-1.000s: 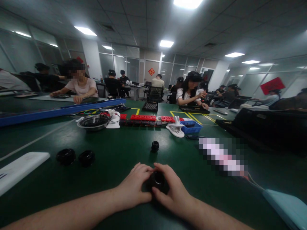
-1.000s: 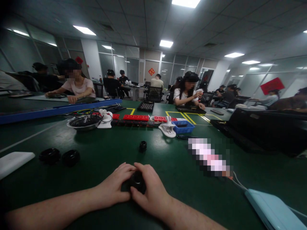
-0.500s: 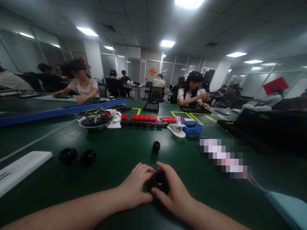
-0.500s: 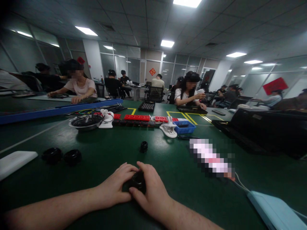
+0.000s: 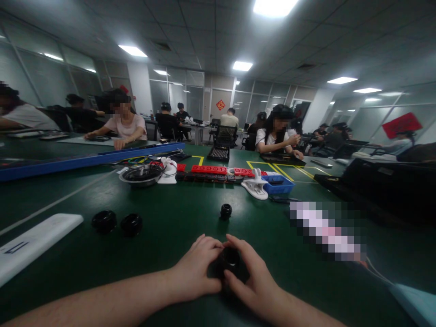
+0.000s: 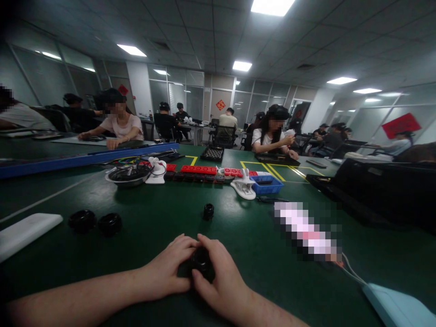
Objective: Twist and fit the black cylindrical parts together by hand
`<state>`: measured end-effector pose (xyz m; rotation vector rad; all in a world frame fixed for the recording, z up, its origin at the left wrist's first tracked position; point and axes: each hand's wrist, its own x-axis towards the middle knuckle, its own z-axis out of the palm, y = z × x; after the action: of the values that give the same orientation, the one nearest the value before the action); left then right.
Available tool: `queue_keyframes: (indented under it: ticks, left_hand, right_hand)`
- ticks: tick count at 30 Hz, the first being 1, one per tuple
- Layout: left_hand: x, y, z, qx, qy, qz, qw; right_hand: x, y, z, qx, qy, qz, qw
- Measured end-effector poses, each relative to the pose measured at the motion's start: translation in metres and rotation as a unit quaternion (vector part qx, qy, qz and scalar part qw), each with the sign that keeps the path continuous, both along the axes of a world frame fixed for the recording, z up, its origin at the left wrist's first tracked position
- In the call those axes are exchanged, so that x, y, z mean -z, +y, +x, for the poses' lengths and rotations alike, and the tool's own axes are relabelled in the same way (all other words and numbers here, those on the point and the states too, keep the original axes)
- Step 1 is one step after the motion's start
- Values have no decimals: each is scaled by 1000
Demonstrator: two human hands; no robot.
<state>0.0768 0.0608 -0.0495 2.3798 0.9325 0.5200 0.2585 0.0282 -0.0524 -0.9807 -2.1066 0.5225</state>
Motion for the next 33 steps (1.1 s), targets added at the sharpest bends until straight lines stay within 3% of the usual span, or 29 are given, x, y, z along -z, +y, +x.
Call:
queue_keyframes:
  ticks: [4, 10, 18, 25, 33]
  left_hand:
    - [1, 0, 0, -4, 8, 11, 1000]
    - [0, -1, 0, -7, 12, 10, 1000]
    - [-1, -1, 1, -11, 8, 13, 1000]
    - [2, -1, 1, -20, -7, 19, 1000]
    - [2, 0, 1, -18, -19, 5, 1000]
  right_hand:
    - [0, -1, -1, -18, -6, 8, 1000]
    - [1, 1, -3, 47, -20, -39, 998]
    - [-2, -2, -2, -12, -3, -9, 1000]
    - [-1, 2, -5, 60, -22, -65, 996]
    - [-3, -3, -3, -20, -1, 1, 1000]
